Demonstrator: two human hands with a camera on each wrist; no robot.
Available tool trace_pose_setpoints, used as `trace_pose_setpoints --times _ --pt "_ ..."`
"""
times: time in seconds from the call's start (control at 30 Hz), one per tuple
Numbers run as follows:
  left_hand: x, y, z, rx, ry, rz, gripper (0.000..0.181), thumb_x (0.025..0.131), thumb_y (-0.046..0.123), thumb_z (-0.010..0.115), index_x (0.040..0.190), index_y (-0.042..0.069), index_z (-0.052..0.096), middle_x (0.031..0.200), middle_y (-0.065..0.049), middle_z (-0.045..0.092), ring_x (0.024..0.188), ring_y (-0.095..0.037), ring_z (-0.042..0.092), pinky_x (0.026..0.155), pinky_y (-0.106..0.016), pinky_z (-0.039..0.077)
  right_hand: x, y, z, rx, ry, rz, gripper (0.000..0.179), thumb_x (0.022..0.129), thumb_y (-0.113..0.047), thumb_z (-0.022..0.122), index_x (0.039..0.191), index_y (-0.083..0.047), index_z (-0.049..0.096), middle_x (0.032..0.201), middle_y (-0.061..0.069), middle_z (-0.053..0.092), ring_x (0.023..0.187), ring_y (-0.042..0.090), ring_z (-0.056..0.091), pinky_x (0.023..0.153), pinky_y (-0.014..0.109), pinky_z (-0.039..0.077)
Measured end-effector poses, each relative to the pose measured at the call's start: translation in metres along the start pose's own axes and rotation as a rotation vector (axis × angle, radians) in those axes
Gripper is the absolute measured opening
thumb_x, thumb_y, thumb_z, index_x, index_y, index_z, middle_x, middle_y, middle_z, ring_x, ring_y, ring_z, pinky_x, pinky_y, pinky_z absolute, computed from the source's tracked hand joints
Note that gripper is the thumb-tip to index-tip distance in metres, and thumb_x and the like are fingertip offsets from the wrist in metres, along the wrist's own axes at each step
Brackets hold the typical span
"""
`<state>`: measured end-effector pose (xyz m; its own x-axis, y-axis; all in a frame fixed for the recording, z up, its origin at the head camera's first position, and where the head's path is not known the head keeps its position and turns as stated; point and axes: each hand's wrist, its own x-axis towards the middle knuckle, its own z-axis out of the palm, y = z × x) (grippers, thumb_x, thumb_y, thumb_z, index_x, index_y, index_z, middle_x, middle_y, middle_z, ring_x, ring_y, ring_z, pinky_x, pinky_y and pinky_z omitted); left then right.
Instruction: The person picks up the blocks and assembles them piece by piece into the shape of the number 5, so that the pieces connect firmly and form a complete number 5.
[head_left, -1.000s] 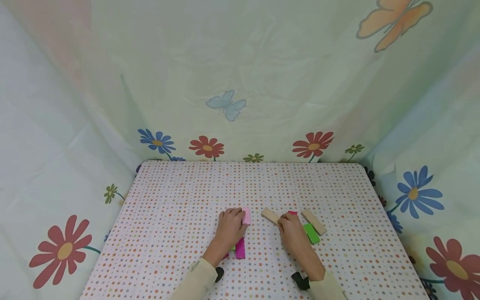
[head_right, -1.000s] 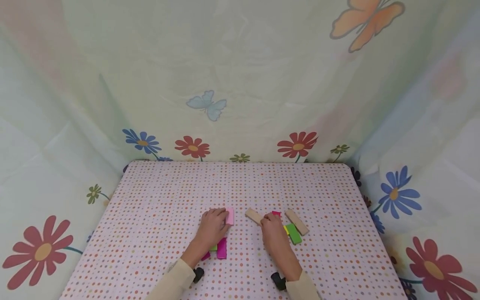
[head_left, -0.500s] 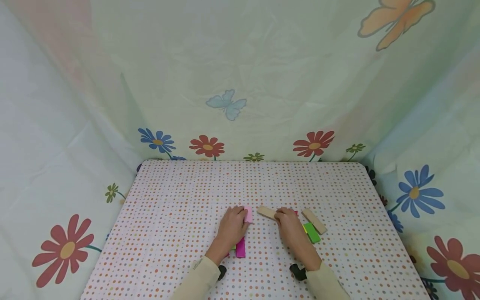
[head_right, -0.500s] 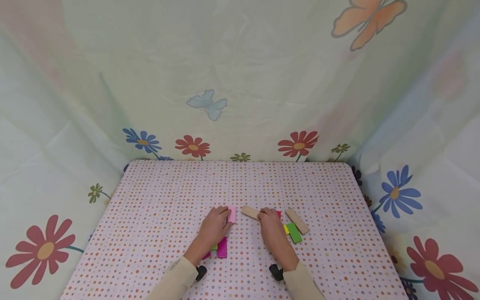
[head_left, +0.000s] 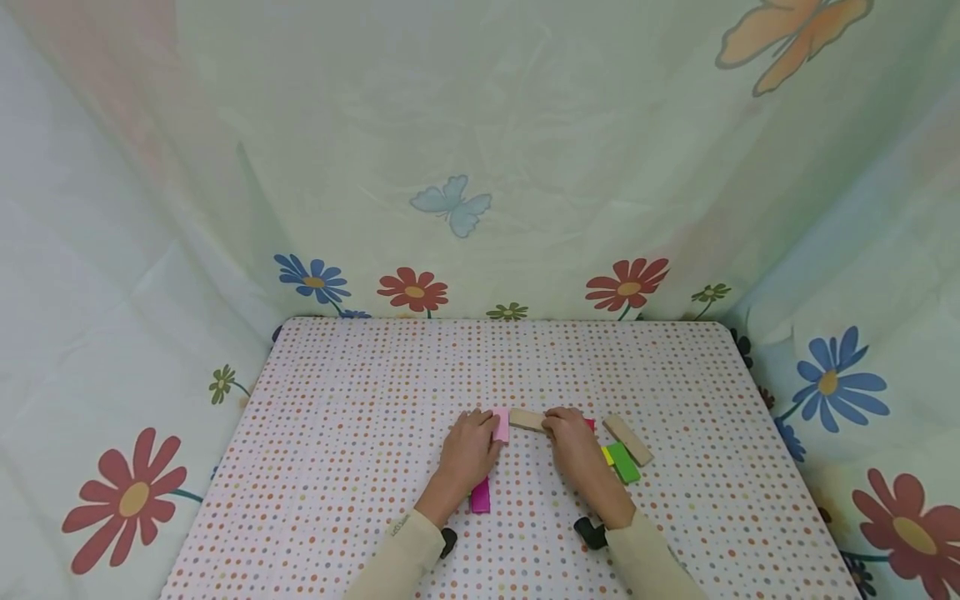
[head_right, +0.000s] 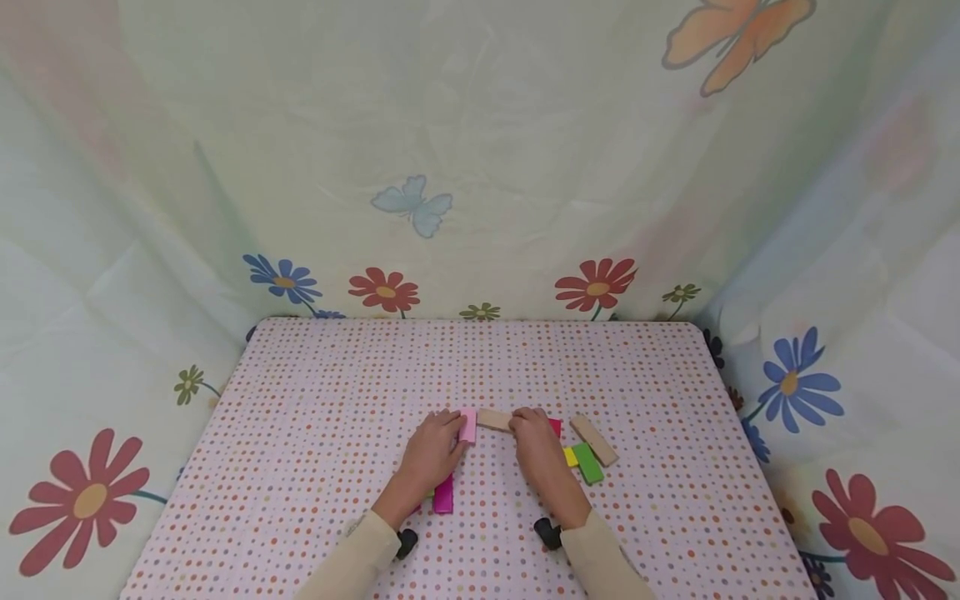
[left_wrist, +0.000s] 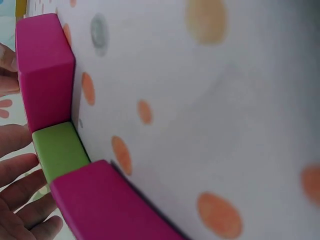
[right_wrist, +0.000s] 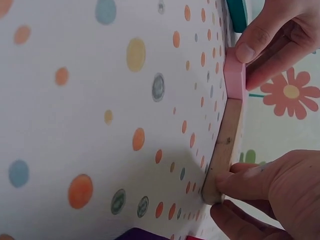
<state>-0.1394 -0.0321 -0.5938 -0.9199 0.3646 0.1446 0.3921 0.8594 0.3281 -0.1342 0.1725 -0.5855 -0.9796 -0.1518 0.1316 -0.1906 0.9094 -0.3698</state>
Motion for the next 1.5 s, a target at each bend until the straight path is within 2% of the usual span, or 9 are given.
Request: trace_pose_setpoints --times 0.4,1.3,1.5 --pt "0.001 -0.0013 0.0013 -0.016 0.007 -0.006 0.04 0.1 0.024 0.073 0.135 0.005 0.071 0.138 -0.012 0.072 0.133 -0.032 0.067 0.121 -0.048 0.048 0.0048 0.0012 0.0002 -0.023 0.016 -0.022 0.015 0.098 0.006 0.068 0.109 0.003 0.078 0.125 0.018 0.074 0.121 0.034 0.067 0.102 0.046 0.06" --pt "0.0022 0.0 0.0012 0.002 0.015 -0.031 0.041 0.1 0.022 0.073 0.138 0.006 0.07 0.141 -0.012 0.071 0.134 -0.033 0.067 0.117 -0.047 0.052 0.0081 0.0037 0.0054 0.011 0.07 -0.06 0.016 0.097 0.008 0.066 0.109 0.004 0.077 0.126 0.019 0.074 0.121 0.035 0.068 0.101 0.045 0.061" --pt "0.0 -0.0038 0.0007 -0.043 0.005 -0.013 0.043 0.102 0.023 0.071 0.141 0.006 0.067 0.142 -0.014 0.07 0.136 -0.034 0.065 0.117 -0.049 0.051 0.0031 0.0018 0.0079 0.033 0.112 -0.048 0.015 0.097 0.005 0.07 0.109 0.003 0.078 0.134 0.022 0.069 0.127 0.039 0.065 0.104 0.048 0.06"
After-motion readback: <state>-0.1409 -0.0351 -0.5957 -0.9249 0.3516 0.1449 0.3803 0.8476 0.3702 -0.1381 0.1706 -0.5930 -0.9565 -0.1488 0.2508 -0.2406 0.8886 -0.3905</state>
